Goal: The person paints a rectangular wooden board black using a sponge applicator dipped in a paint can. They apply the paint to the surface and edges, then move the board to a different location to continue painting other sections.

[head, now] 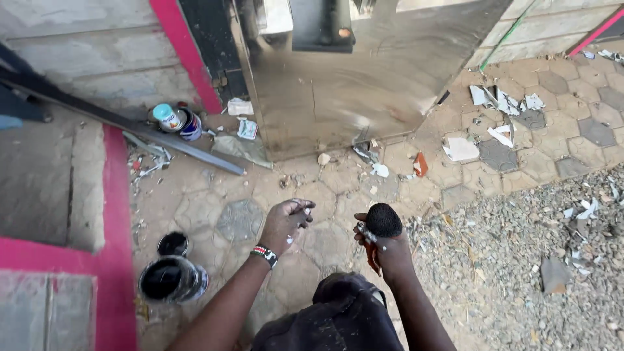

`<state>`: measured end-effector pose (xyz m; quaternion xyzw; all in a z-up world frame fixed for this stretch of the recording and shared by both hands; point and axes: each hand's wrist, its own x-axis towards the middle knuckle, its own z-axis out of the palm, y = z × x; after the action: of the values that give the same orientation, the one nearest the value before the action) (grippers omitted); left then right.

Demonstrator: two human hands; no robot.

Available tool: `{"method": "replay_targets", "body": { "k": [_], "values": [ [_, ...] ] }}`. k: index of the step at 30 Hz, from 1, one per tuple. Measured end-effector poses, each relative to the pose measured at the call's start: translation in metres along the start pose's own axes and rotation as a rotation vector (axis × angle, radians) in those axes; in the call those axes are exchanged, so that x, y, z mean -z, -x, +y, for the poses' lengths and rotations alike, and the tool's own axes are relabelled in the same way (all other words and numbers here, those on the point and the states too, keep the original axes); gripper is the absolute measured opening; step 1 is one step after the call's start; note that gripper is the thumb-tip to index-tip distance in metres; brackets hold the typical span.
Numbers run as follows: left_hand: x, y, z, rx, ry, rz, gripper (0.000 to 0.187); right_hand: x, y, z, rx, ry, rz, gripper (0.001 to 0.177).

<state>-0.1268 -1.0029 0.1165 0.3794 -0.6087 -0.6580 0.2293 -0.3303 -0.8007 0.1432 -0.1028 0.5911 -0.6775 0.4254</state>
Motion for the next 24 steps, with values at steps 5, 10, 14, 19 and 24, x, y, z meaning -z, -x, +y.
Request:
{"method": "replay_targets", "body": {
  "k": [5, 10, 14, 19, 24],
  "values": [
    [0.028, -0.167, 0.023, -0.116, -0.102, 0.057, 0.026, -0.062, -0.165, -0.082, -0.196, 0.053, 0.130, 0.020],
    [0.027, -0.339, 0.079, -0.053, 0.116, 0.292, 0.019, -0.097, -0.376, -0.126, -0.244, 0.096, 0.160, 0.018],
    [0.024, -0.463, 0.068, 0.041, 0.494, 0.411, 0.024, -0.092, -0.530, -0.114, 0.089, -0.051, 0.146, 0.021],
    [0.042, -0.544, 0.078, 0.142, 0.391, 0.446, 0.046, -0.143, -0.545, -0.168, -0.072, -0.171, -0.025, 0.025],
    [0.041, -0.561, 0.074, 0.110, 0.526, 0.384, 0.032, -0.143, -0.565, -0.151, -0.096, -0.273, -0.024, 0.012]
  ]
}}
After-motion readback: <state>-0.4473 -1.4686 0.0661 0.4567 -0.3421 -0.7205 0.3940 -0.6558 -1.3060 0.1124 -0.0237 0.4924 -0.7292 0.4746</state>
